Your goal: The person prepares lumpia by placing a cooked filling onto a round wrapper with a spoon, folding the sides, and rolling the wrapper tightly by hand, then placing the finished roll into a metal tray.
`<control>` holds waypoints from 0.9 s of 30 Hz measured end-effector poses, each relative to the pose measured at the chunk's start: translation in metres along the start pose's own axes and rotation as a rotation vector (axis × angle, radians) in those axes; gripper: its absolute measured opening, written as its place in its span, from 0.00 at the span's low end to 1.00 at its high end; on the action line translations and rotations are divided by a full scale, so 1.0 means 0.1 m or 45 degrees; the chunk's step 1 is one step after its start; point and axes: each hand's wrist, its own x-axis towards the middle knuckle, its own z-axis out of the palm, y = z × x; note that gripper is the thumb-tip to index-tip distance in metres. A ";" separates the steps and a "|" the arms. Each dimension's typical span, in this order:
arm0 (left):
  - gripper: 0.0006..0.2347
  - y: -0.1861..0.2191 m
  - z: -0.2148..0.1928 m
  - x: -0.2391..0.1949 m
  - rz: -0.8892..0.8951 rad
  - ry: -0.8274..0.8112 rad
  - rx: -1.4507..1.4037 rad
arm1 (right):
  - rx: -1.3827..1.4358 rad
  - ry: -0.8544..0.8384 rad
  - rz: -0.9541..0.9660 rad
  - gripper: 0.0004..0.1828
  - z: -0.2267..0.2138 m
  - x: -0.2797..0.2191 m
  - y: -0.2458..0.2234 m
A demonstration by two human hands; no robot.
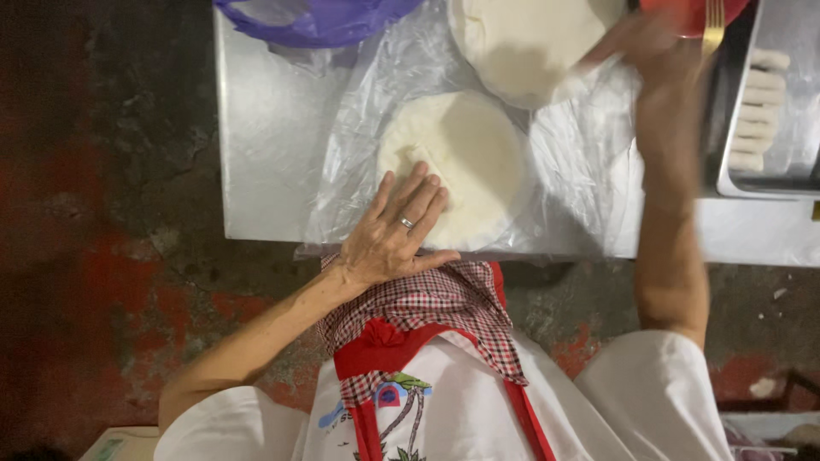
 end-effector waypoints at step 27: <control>0.36 0.04 -0.02 -0.01 0.020 0.080 0.077 | -1.142 -0.069 -0.507 0.15 0.94 -0.71 -0.57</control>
